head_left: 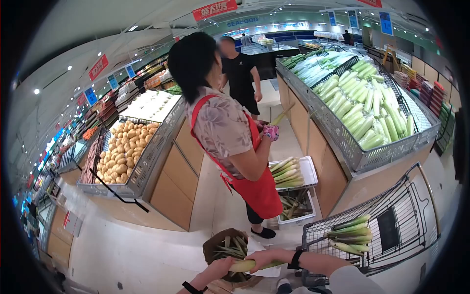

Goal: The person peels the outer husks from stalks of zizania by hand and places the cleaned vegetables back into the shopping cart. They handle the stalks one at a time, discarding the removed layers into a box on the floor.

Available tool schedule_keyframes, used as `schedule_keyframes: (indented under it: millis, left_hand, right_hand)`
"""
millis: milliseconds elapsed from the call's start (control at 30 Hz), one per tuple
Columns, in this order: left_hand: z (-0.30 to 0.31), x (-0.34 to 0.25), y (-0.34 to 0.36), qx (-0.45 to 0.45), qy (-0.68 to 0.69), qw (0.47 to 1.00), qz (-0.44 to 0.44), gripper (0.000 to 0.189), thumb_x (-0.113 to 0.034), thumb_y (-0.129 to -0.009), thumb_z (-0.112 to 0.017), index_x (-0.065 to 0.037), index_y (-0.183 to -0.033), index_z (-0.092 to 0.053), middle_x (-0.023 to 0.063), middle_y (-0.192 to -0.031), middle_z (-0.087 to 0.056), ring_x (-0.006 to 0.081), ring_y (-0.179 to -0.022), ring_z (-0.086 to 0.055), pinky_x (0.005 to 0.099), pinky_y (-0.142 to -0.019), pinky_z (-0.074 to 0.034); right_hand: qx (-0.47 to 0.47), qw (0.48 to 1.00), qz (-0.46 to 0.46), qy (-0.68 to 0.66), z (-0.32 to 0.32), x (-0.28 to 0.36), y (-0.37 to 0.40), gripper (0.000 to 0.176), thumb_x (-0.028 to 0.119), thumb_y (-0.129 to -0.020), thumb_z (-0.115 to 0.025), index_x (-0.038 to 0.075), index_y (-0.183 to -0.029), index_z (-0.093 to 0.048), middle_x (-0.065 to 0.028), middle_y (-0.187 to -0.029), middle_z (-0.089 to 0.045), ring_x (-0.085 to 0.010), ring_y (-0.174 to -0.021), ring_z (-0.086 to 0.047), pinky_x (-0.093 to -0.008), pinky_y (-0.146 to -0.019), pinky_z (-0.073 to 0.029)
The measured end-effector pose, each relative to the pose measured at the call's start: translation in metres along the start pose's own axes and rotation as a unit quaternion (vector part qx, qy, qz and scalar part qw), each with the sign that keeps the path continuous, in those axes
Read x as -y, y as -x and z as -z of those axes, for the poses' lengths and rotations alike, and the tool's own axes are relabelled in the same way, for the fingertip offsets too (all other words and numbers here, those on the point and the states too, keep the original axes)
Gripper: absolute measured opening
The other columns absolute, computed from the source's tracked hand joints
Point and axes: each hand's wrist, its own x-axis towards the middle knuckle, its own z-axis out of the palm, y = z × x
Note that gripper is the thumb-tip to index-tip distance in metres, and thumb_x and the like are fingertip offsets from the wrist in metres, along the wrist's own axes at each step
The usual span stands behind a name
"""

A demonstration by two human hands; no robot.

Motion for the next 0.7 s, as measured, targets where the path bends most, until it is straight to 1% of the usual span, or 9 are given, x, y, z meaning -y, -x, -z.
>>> schedule_keyframes:
  millis: [33,100,167,233,367,433,500,633,700]
  left_hand:
    - [-0.002,0.002,-0.001,0.014,-0.007,1.000,0.017,0.019,-0.019,-0.089,-0.041,-0.004,-0.098,-0.048,0.0182,-0.084,-0.060,0.0361,-0.080,-0.058,0.0440,-0.068,-0.046]
    - [-0.002,0.001,-0.007,0.026,-0.021,0.998,0.045,0.020,-0.020,-0.088,-0.044,-0.004,-0.097,-0.049,0.0170,-0.081,-0.061,0.0354,-0.078,-0.059,0.0425,-0.067,-0.047]
    - [-0.002,-0.001,-0.010,0.039,-0.037,0.996,0.074,0.021,-0.022,-0.088,-0.046,-0.004,-0.097,-0.051,0.0158,-0.078,-0.062,0.0346,-0.076,-0.060,0.0410,-0.066,-0.048]
    - [0.000,-0.004,-0.014,-0.020,0.104,0.992,0.068,0.024,-0.025,-0.087,-0.051,-0.003,-0.096,-0.054,0.0131,-0.072,-0.062,0.0285,-0.068,-0.062,0.0361,-0.065,-0.049]
    - [0.009,-0.026,-0.019,0.071,0.114,0.983,0.129,0.026,-0.027,-0.087,-0.053,-0.002,-0.093,-0.057,0.0097,-0.067,-0.062,0.0190,-0.063,-0.062,0.0296,-0.064,-0.049]
    - [0.006,-0.028,-0.021,0.076,0.252,0.949,0.173,0.036,-0.033,-0.088,-0.051,0.002,-0.088,-0.058,0.0080,-0.067,-0.062,0.0135,-0.059,-0.059,0.0273,-0.058,-0.049]
    - [0.004,-0.025,-0.023,0.082,0.253,0.945,0.189,0.038,-0.034,-0.089,-0.048,0.002,-0.087,-0.059,0.0069,-0.065,-0.061,0.0124,-0.058,-0.059,0.0260,-0.057,-0.048]
    - [0.010,-0.019,-0.027,0.078,0.269,0.930,0.240,0.043,-0.036,-0.092,-0.041,0.001,-0.081,-0.060,0.0062,-0.060,-0.059,0.0121,-0.054,-0.057,0.0248,-0.052,-0.047]
    - [0.018,-0.015,-0.029,0.073,0.290,0.918,0.261,0.045,-0.036,-0.092,-0.040,0.001,-0.078,-0.061,0.0072,-0.059,-0.060,0.0131,-0.051,-0.057,0.0246,-0.050,-0.046]
  right_hand:
    - [-0.008,1.000,0.001,-0.005,-0.002,0.002,0.002,0.057,0.044,-0.067,-0.066,0.011,-0.111,-0.051,-0.0128,-0.091,-0.061,-0.0257,-0.085,-0.058,-0.0347,-0.074,-0.044]
    - [-0.046,0.990,-0.035,0.131,-0.004,0.010,0.010,0.058,0.045,-0.067,-0.064,0.012,-0.111,-0.048,-0.0150,-0.089,-0.061,-0.0296,-0.084,-0.059,-0.0374,-0.071,-0.044]
    - [-0.093,0.985,-0.020,0.141,-0.014,-0.008,0.007,0.058,0.045,-0.066,-0.063,0.012,-0.111,-0.046,-0.0150,-0.088,-0.061,-0.0310,-0.083,-0.059,-0.0386,-0.068,-0.045]
    - [-0.140,0.978,-0.005,0.155,-0.015,-0.012,0.012,0.059,0.046,-0.066,-0.062,0.013,-0.112,-0.044,-0.0150,-0.087,-0.061,-0.0323,-0.082,-0.059,-0.0397,-0.066,-0.045]
    - [-0.166,0.976,-0.037,0.139,-0.006,-0.010,0.025,0.062,0.045,-0.065,-0.062,0.014,-0.115,-0.041,-0.0117,-0.093,-0.060,-0.0308,-0.080,-0.060,-0.0408,-0.063,-0.046]
    - [-0.172,0.973,-0.021,0.153,-0.006,-0.009,0.030,0.065,0.045,-0.064,-0.063,0.014,-0.116,-0.040,-0.0108,-0.098,-0.059,-0.0296,-0.081,-0.060,-0.0407,-0.063,-0.047]
    - [-0.244,0.946,0.009,0.213,-0.006,-0.008,0.035,0.071,0.045,-0.064,-0.063,0.016,-0.123,-0.037,-0.0094,-0.103,-0.057,-0.0283,-0.081,-0.060,-0.0387,-0.063,-0.048]
    - [-0.238,0.949,0.022,0.204,-0.011,0.001,0.038,0.080,0.044,-0.064,-0.063,0.019,-0.132,-0.029,-0.0083,-0.100,-0.057,-0.0272,-0.081,-0.060,-0.0376,-0.063,-0.049]
    - [-0.323,0.914,0.061,0.238,-0.016,0.004,0.032,0.084,0.039,-0.063,-0.065,0.023,-0.136,-0.025,-0.0066,-0.094,-0.057,-0.0261,-0.075,-0.060,-0.0363,-0.060,-0.049]
